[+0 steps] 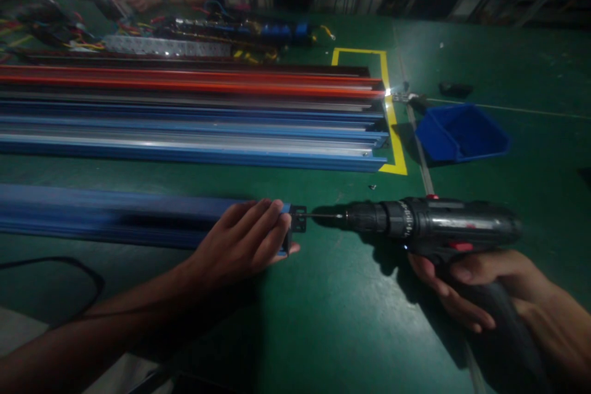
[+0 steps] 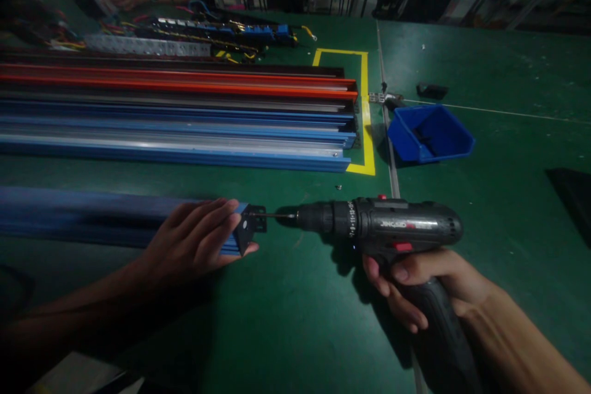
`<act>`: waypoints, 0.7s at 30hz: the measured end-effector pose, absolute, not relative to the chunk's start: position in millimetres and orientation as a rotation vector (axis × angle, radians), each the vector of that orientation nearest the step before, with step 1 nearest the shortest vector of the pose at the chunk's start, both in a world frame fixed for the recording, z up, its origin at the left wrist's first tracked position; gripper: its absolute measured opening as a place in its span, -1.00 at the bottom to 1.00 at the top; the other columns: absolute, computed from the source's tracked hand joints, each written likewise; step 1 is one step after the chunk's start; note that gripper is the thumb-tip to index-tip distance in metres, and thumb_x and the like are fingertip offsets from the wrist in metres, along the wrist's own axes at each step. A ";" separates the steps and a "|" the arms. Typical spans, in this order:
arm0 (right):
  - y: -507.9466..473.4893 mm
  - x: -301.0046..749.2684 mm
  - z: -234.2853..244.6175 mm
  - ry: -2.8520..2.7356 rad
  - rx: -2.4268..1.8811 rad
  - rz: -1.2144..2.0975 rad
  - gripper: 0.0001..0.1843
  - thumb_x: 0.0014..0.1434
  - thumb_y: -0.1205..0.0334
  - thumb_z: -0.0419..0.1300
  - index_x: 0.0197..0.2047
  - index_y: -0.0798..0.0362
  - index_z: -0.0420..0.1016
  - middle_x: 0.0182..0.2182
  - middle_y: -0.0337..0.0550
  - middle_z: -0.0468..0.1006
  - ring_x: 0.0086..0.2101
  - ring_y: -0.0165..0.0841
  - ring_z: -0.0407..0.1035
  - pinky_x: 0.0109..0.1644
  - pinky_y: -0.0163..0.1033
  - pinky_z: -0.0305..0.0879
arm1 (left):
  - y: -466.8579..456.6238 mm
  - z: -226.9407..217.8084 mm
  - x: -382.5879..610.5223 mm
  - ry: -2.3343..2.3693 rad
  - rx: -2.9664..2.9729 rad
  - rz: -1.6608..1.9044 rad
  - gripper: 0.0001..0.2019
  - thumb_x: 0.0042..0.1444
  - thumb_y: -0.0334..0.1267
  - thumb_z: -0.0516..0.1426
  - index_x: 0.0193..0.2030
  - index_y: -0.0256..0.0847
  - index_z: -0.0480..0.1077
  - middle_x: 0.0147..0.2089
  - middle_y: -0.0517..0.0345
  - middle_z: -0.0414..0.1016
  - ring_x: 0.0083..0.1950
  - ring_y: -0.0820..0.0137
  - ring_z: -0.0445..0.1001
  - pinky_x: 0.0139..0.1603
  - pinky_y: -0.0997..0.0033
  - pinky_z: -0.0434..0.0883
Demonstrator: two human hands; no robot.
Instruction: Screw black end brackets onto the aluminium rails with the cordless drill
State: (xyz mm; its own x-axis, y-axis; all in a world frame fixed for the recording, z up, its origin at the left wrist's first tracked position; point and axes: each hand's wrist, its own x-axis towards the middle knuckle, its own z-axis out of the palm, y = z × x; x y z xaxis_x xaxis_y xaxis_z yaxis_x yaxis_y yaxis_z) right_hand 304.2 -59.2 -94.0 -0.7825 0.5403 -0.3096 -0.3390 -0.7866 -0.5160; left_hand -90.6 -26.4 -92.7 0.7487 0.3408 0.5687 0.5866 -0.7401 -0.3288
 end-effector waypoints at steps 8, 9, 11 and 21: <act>-58.5 297.8 -91.3 -0.640 -0.576 2.480 -0.67 0.18 0.32 0.22 -0.03 0.28 0.63 -0.27 0.09 0.64 -0.64 -0.42 0.51 -0.45 -0.36 0.56 | -26.4 -91.5 -90.5 -0.723 -2.464 -0.649 -0.59 0.25 -0.02 0.28 0.00 -0.35 0.38 -0.07 -0.18 0.64 -0.10 0.17 0.62 -0.17 0.22 0.45; -58.9 296.9 -90.3 -0.632 -0.589 2.484 -0.68 0.18 0.32 0.22 -0.04 0.27 0.63 -0.27 0.09 0.64 -0.65 -0.42 0.50 -0.45 -0.36 0.56 | -26.3 -91.7 -90.8 -0.725 -2.468 -0.648 -0.58 0.25 -0.02 0.29 0.00 -0.35 0.38 -0.07 -0.18 0.64 -0.10 0.17 0.62 -0.17 0.22 0.45; -59.8 295.2 -88.7 -0.614 -0.591 2.483 -0.69 0.18 0.31 0.22 -0.04 0.26 0.63 -0.26 0.09 0.64 -0.64 -0.43 0.50 -0.46 -0.37 0.55 | -25.8 -92.2 -91.5 -0.730 -2.481 -0.641 -0.56 0.24 -0.02 0.30 0.02 -0.37 0.37 -0.06 -0.20 0.63 -0.10 0.16 0.62 -0.17 0.21 0.44; -63.2 293.4 -88.6 -0.599 -0.594 2.465 -0.68 0.20 0.30 0.21 -0.04 0.27 0.63 -0.26 0.09 0.63 -0.63 -0.45 0.49 -0.45 -0.37 0.54 | -23.0 -92.3 -90.3 -0.756 -2.462 -0.629 -0.55 0.25 0.00 0.29 0.02 -0.37 0.38 -0.05 -0.17 0.63 -0.09 0.16 0.60 -0.16 0.21 0.46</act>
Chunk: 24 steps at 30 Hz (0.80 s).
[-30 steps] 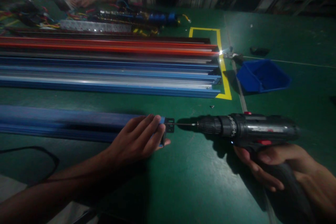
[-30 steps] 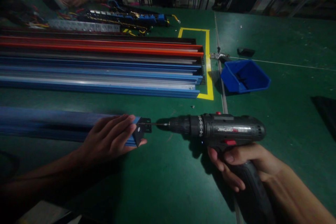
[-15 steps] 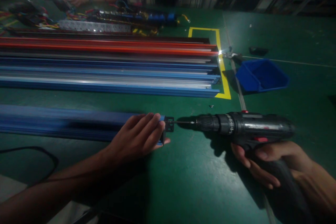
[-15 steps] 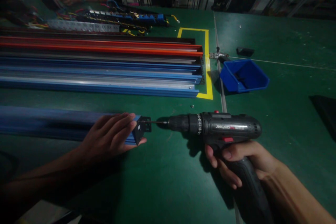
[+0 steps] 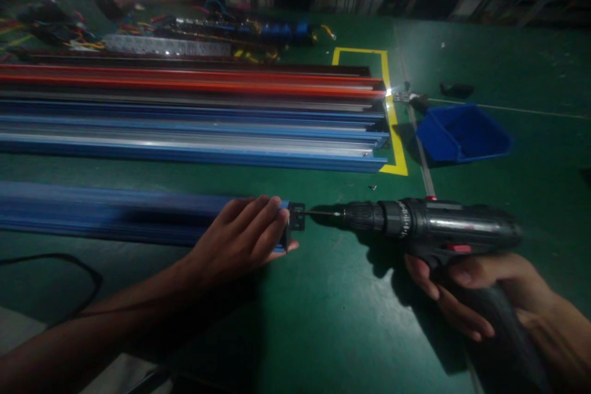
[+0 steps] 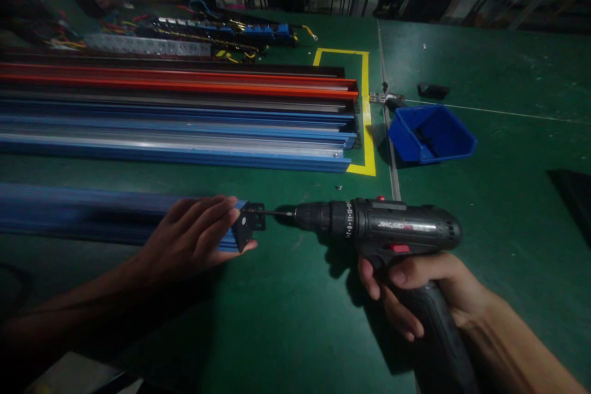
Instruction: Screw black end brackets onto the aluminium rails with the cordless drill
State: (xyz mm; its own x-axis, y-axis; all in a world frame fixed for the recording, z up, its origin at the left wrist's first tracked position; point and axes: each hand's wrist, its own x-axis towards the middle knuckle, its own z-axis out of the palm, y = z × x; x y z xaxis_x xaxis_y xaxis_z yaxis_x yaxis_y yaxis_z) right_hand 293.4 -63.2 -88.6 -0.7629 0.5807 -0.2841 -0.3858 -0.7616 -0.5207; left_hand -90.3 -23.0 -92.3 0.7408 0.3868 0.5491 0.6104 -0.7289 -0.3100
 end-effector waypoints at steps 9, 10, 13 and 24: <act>-64.4 295.2 -91.9 -0.591 -0.628 2.455 -0.68 0.16 0.27 0.25 -0.06 0.26 0.64 -0.33 0.03 0.63 -0.65 -0.45 0.46 -0.47 -0.34 0.54 | -23.2 -91.6 -91.2 -0.758 -2.463 -0.628 -0.58 0.26 0.00 0.27 0.03 -0.32 0.37 -0.04 -0.15 0.64 -0.09 0.18 0.61 -0.18 0.21 0.46; -64.4 295.9 -92.3 -0.593 -0.632 2.458 -0.69 0.17 0.27 0.25 -0.07 0.26 0.64 -0.32 0.03 0.62 -0.64 -0.44 0.47 -0.46 -0.34 0.55 | -23.2 -91.6 -91.2 -0.754 -2.464 -0.628 -0.58 0.26 0.01 0.27 0.03 -0.31 0.38 -0.04 -0.14 0.64 -0.09 0.18 0.61 -0.18 0.22 0.46; -64.1 297.8 -93.1 -0.593 -0.628 2.470 -0.70 0.17 0.29 0.26 -0.06 0.24 0.64 -0.30 0.01 0.62 -0.64 -0.45 0.48 -0.44 -0.33 0.56 | -23.5 -91.6 -91.4 -0.758 -2.475 -0.627 -0.58 0.26 0.00 0.27 0.03 -0.30 0.37 -0.04 -0.14 0.63 -0.08 0.18 0.61 -0.17 0.21 0.46; -62.9 299.0 -92.6 -0.536 -0.619 2.503 -0.70 0.18 0.30 0.27 -0.05 0.25 0.64 -0.32 -0.02 0.62 -0.64 -0.48 0.46 -0.43 -0.33 0.57 | -24.3 -92.2 -91.3 -0.753 -2.473 -0.641 -0.53 0.22 0.00 0.31 0.01 -0.37 0.38 -0.04 -0.21 0.62 -0.07 0.16 0.61 -0.14 0.20 0.45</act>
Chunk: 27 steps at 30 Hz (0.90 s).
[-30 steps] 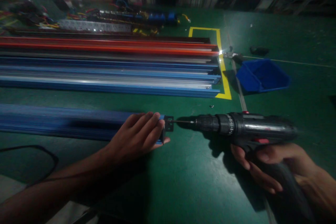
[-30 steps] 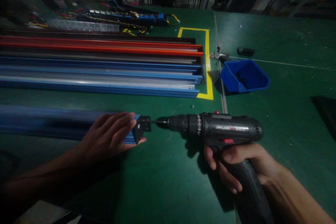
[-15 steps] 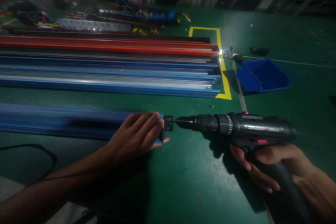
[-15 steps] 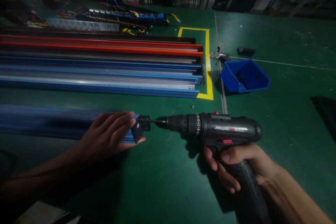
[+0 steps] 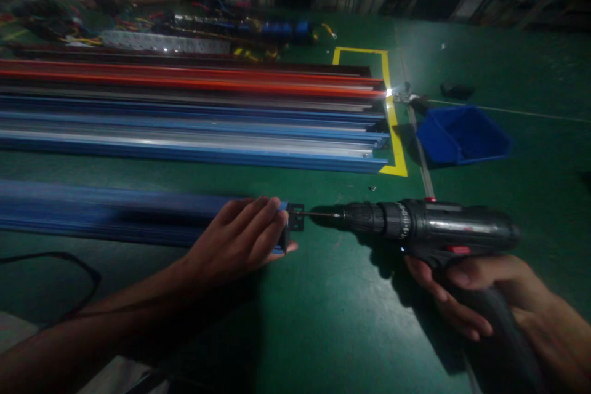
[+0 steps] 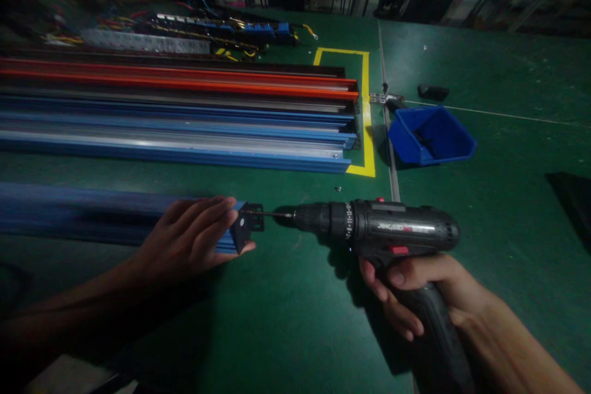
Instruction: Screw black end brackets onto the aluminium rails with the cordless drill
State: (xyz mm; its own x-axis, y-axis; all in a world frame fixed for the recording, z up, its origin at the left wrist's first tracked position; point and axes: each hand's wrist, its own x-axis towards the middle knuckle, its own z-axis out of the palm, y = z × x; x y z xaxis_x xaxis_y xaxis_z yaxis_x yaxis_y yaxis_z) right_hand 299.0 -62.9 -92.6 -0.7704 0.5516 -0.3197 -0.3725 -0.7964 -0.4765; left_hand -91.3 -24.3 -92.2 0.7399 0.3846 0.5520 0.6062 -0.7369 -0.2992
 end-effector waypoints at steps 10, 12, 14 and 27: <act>-62.5 300.1 -95.2 -0.539 -0.680 2.511 -0.70 0.12 0.26 0.29 -0.09 0.20 0.65 -0.37 -0.08 0.58 -0.69 -0.49 0.39 -0.49 -0.34 0.52 | -24.9 -91.6 -90.9 -0.747 -2.457 -0.646 -0.54 0.23 -0.01 0.31 0.00 -0.39 0.37 -0.05 -0.20 0.64 -0.08 0.15 0.60 -0.16 0.20 0.46; -62.1 299.9 -95.6 -0.534 -0.667 2.526 -0.69 0.13 0.26 0.28 -0.08 0.22 0.64 -0.35 -0.06 0.59 -0.68 -0.49 0.40 -0.48 -0.34 0.53 | -24.9 -91.9 -90.8 -0.751 -2.458 -0.646 -0.55 0.24 -0.01 0.30 0.00 -0.37 0.38 -0.05 -0.19 0.63 -0.08 0.16 0.60 -0.16 0.20 0.46; -61.9 299.4 -95.5 -0.528 -0.649 2.530 -0.68 0.15 0.26 0.26 -0.06 0.23 0.63 -0.32 -0.02 0.60 -0.67 -0.50 0.40 -0.48 -0.36 0.53 | -25.0 -92.5 -90.9 -0.758 -2.457 -0.644 -0.56 0.25 0.00 0.29 0.01 -0.36 0.38 -0.05 -0.17 0.63 -0.08 0.17 0.60 -0.17 0.21 0.45; -59.5 296.6 -96.4 -0.546 -0.596 2.518 -0.67 0.18 0.27 0.23 -0.05 0.27 0.62 -0.30 0.01 0.59 -0.66 -0.50 0.42 -0.47 -0.37 0.53 | -24.1 -90.6 -89.0 -0.749 -2.451 -0.645 -0.58 0.27 0.00 0.27 -0.03 -0.37 0.38 -0.08 -0.17 0.63 -0.09 0.16 0.61 -0.18 0.21 0.44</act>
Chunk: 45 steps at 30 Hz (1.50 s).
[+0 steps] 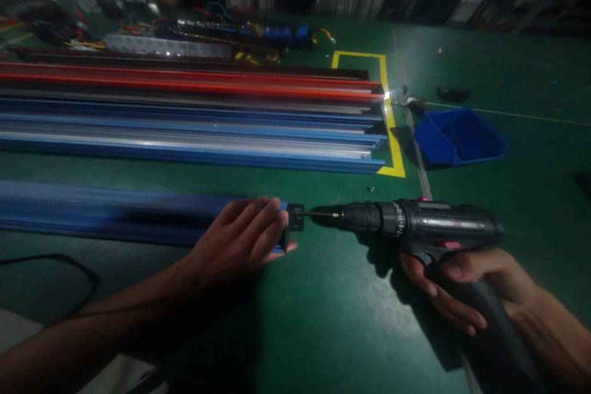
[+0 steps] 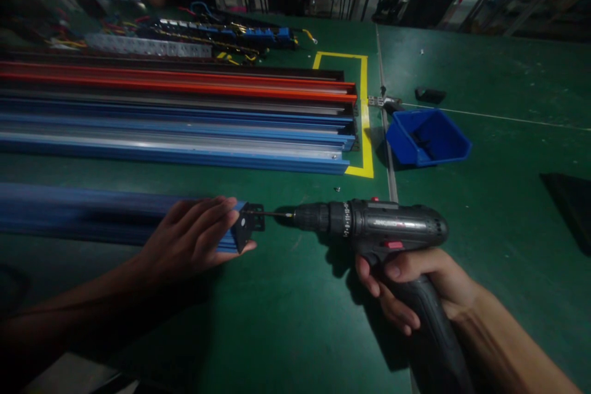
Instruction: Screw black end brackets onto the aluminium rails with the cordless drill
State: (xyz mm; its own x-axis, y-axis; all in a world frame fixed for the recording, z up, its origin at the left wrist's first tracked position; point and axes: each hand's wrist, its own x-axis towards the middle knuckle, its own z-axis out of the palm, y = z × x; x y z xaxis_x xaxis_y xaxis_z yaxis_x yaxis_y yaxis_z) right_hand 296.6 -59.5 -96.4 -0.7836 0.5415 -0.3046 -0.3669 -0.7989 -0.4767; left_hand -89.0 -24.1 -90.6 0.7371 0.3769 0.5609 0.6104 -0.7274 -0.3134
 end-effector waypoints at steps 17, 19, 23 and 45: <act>-57.8 298.4 -97.2 -0.456 -0.600 2.536 -0.71 0.20 0.32 0.25 -0.07 0.33 0.64 -0.37 -0.04 0.59 -0.66 -0.49 0.43 -0.46 -0.34 0.56 | -24.2 -92.6 -88.8 -0.763 -2.445 -0.640 -0.52 0.24 0.04 0.30 0.01 -0.38 0.38 -0.06 -0.15 0.65 -0.09 0.15 0.63 -0.15 0.19 0.51; -57.5 298.3 -96.9 -0.448 -0.596 2.541 -0.71 0.20 0.32 0.26 -0.07 0.33 0.64 -0.38 -0.05 0.58 -0.65 -0.49 0.44 -0.46 -0.34 0.56 | -23.6 -92.6 -88.7 -0.757 -2.454 -0.641 -0.51 0.23 0.03 0.30 0.01 -0.39 0.37 -0.06 -0.16 0.65 -0.09 0.14 0.63 -0.15 0.18 0.51; -56.8 298.4 -96.3 -0.448 -0.597 2.542 -0.72 0.20 0.33 0.27 -0.07 0.33 0.64 -0.38 -0.07 0.57 -0.66 -0.48 0.44 -0.47 -0.34 0.56 | -23.0 -93.1 -89.3 -0.756 -2.464 -0.637 -0.51 0.23 0.01 0.31 0.02 -0.41 0.37 -0.06 -0.16 0.65 -0.09 0.14 0.63 -0.14 0.17 0.52; -55.9 296.4 -98.0 -0.512 -0.576 2.527 -0.69 0.22 0.28 0.22 -0.06 0.32 0.63 -0.35 -0.01 0.57 -0.68 -0.54 0.37 -0.48 -0.36 0.54 | -23.1 -93.0 -88.9 -0.745 -2.466 -0.662 -0.51 0.22 -0.01 0.32 0.04 -0.41 0.37 -0.06 -0.19 0.65 -0.07 0.12 0.64 -0.12 0.16 0.53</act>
State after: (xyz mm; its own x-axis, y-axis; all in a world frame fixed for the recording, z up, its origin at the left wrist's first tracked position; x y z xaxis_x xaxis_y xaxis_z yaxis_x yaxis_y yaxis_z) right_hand 296.4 -55.9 -98.0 -0.7886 0.5377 -0.2985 -0.3791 -0.8072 -0.4524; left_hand -88.9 -23.1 -93.0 0.7351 0.3744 0.5651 0.6051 -0.7383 -0.2979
